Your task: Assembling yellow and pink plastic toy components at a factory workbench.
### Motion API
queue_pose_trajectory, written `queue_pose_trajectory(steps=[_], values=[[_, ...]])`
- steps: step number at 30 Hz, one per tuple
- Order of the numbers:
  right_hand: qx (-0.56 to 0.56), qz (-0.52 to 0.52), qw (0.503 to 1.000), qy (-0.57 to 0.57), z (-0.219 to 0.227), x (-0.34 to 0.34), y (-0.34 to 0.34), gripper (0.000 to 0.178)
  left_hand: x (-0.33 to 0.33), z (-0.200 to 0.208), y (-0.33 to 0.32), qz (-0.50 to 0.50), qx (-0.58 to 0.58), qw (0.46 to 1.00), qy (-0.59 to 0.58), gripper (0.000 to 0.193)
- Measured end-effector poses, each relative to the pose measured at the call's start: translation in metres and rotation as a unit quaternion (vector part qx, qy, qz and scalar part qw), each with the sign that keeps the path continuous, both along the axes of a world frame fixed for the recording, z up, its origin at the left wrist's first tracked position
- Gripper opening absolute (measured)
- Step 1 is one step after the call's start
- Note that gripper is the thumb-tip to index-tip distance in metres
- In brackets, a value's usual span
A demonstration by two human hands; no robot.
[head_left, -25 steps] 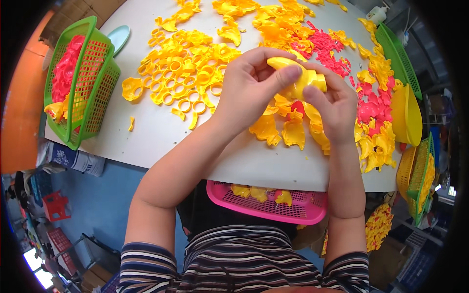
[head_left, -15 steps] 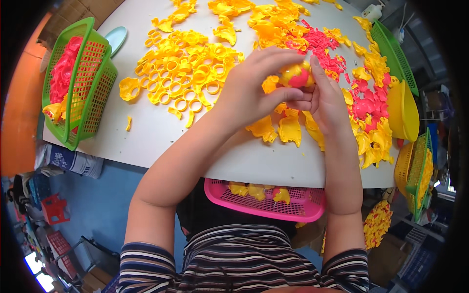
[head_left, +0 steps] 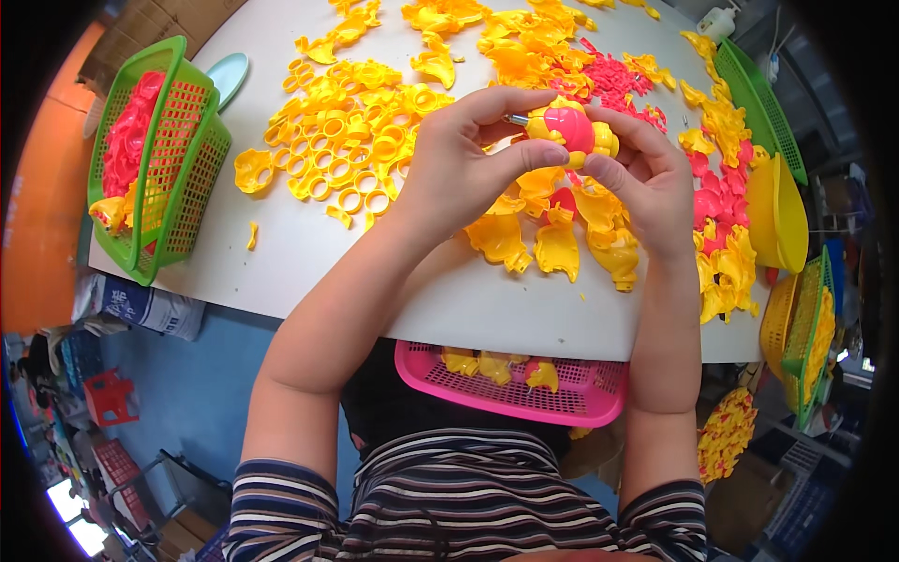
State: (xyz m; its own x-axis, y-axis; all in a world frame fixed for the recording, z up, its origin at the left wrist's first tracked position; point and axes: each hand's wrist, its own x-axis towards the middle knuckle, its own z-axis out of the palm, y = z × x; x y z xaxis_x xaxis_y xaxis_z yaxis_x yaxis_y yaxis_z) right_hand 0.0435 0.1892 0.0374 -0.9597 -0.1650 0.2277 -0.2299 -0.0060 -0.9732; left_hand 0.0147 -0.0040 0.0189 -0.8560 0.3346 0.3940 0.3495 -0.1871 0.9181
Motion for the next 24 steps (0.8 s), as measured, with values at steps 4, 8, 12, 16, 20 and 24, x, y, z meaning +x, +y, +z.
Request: queue_pose_trajectory(steps=[4, 8, 12, 16, 20, 24], values=[[-0.009, -0.010, 0.995, 0.096, -0.002, 0.005, -0.002, 0.039, 0.002, 0.002, 0.001, -0.044, 0.047, 0.998, -0.006, 0.040], [0.064, 0.005, 0.998, -0.026, -0.001, -0.005, 0.009, 0.037, -0.005, -0.005, 0.004, -0.033, 0.030, 0.997, -0.064, 0.035], [0.173, -0.083, 0.979, -0.074, 0.012, -0.012, 0.031, 0.032, -0.014, -0.006, -0.002, 0.028, 0.000, 0.991, -0.129, 0.033], [0.309, -0.302, 0.900, -0.060, 0.019, -0.036, 0.116, 0.032, -0.010, -0.005, 0.004, 0.049, -0.009, 0.995, -0.092, 0.035], [0.494, -0.306, 0.811, -0.068, 0.008, -0.070, 0.178, 0.025, -0.010, -0.009, 0.008, 0.054, -0.008, 0.997, -0.050, 0.036], [0.571, -0.200, 0.782, -0.146, 0.003, -0.078, 0.179, 0.016, -0.012, -0.009, 0.003, 0.088, -0.014, 0.996, -0.031, 0.035]])
